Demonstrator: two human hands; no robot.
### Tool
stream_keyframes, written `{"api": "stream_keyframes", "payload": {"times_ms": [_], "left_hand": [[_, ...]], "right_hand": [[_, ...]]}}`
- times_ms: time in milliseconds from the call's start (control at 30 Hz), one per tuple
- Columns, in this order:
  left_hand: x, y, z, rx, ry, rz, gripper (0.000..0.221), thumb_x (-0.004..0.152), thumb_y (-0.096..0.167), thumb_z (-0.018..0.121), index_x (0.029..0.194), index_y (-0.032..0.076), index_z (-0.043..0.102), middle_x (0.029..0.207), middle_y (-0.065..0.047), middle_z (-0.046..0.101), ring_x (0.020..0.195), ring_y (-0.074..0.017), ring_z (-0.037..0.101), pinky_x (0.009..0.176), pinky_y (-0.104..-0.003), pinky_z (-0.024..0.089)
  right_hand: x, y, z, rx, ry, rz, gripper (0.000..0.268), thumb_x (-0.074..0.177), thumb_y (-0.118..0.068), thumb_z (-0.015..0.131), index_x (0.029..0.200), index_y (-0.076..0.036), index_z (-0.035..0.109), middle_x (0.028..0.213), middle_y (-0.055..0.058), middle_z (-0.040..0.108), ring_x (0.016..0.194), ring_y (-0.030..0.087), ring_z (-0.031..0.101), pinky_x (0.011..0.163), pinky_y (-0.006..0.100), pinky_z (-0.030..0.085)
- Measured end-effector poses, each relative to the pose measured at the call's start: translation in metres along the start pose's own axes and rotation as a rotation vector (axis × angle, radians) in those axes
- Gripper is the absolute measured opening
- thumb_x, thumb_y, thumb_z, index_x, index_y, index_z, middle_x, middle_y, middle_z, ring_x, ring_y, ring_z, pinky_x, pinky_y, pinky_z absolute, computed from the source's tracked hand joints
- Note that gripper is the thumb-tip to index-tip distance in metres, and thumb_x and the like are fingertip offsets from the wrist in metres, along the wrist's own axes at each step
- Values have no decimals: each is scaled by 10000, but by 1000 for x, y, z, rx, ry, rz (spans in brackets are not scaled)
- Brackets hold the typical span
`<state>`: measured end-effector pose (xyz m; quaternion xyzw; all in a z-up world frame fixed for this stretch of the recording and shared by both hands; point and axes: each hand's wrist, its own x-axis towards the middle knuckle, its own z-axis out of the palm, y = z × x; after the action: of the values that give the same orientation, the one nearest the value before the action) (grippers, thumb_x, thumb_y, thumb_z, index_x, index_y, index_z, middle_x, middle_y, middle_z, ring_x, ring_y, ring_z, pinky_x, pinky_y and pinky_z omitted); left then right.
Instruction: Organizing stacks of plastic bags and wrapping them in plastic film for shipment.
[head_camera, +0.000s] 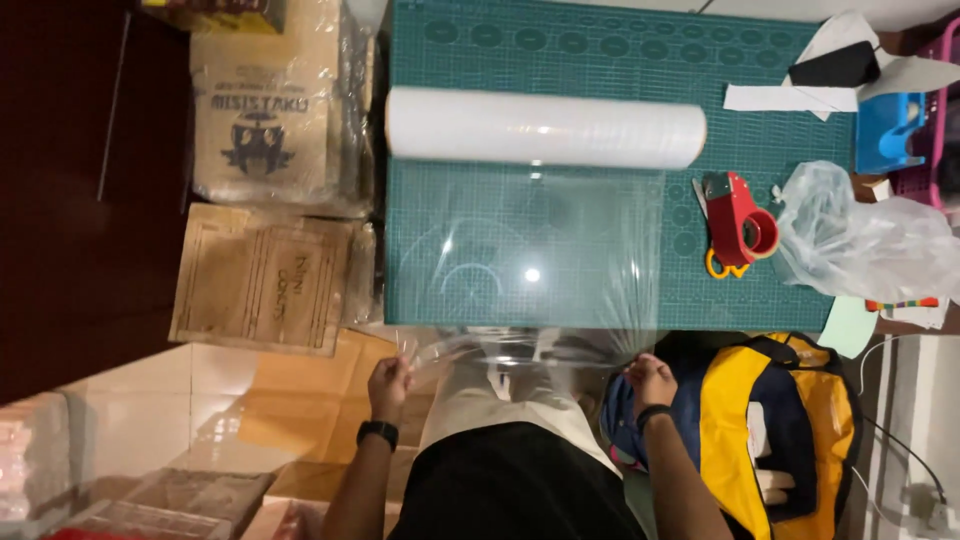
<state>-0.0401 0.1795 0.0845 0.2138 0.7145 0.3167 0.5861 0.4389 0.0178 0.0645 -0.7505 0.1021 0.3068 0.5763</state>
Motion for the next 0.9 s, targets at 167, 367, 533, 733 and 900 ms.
{"api": "stream_keyframes", "payload": {"times_ms": [167, 367, 533, 733, 900], "left_hand": [[15, 6, 18, 2, 81, -74, 217, 954, 249, 750, 1074, 111, 635, 960, -113, 641, 648, -215, 679, 539, -301, 573], [0, 34, 28, 105, 312, 56, 532, 887, 60, 625, 1404, 108, 506, 1352, -124, 425, 916, -319, 654, 792, -435, 539], [-54, 157, 121, 830, 153, 931, 490, 831, 67, 664, 1321, 72, 655, 1323, -169, 657, 1257, -375, 582, 1065, -536, 441], [-14, 178, 241, 1432, 18, 1460, 608, 997, 486, 516, 1520, 176, 522, 1557, -209, 482, 1471, -433, 409, 1177, -688, 279], [20, 275, 314, 1328, -2, 1382, 1036, 767, 607, 743, 1545, -15, 455, 1563, -388, 380, 1440, -599, 332, 1059, -774, 317]], "right_hand": [[20, 26, 15, -69, 88, 133, 300, 889, -115, 636, 1188, -107, 618, 942, 159, 647, 736, 303, 662, 706, 511, 617], [-1, -22, 15, -166, 198, 106, 674, 829, -123, 615, 1484, -92, 458, 1193, 195, 603, 760, 297, 647, 602, 489, 572], [17, -62, -11, -509, 248, -165, 607, 729, -165, 644, 1323, -39, 623, 1241, 178, 630, 1134, 284, 609, 998, 357, 461], [49, -116, 6, -491, 241, -545, 464, 843, 77, 673, 1282, -16, 557, 1141, 224, 519, 975, 415, 606, 861, 465, 551], [84, -159, 45, -975, 264, -767, 257, 828, -113, 779, 1034, -191, 646, 1082, 48, 550, 1003, 336, 602, 894, 433, 492]]}}
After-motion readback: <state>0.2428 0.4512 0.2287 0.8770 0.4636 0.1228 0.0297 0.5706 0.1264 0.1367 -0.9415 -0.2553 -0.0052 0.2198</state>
